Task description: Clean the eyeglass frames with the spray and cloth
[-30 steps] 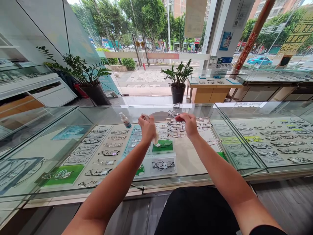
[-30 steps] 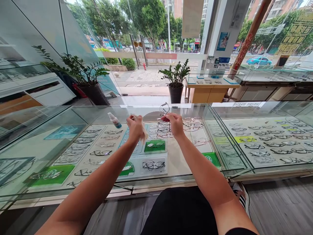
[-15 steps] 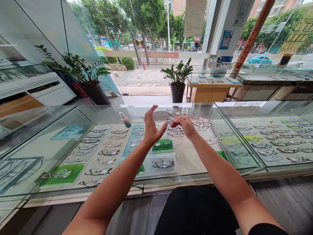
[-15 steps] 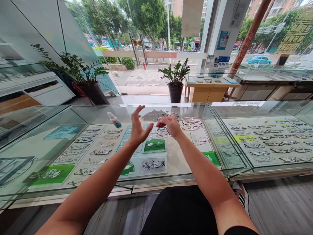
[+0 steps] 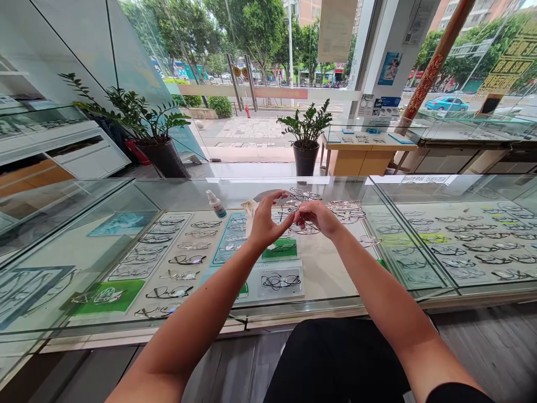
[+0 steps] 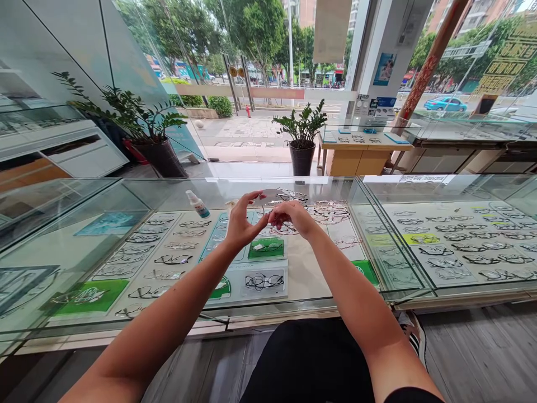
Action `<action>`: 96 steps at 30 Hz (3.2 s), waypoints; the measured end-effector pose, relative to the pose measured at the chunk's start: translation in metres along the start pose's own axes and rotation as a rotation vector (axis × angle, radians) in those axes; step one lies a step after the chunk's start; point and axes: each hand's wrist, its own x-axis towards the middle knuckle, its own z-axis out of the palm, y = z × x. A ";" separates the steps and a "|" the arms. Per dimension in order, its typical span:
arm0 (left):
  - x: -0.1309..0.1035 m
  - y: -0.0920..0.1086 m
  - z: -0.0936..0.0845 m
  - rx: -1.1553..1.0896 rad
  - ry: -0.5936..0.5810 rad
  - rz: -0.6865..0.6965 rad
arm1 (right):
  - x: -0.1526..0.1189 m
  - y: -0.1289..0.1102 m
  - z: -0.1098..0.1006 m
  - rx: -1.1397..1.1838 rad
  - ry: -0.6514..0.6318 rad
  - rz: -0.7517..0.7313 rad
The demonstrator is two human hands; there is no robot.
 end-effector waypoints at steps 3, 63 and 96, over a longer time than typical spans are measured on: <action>0.000 0.001 -0.001 -0.018 0.010 0.031 | -0.001 -0.002 0.000 0.015 -0.034 0.000; 0.068 0.166 -0.090 -0.052 0.607 0.285 | -0.057 -0.166 0.079 -0.617 0.512 -0.773; 0.092 0.132 -0.061 -0.099 0.598 0.338 | -0.056 -0.172 0.050 -1.129 0.811 -0.925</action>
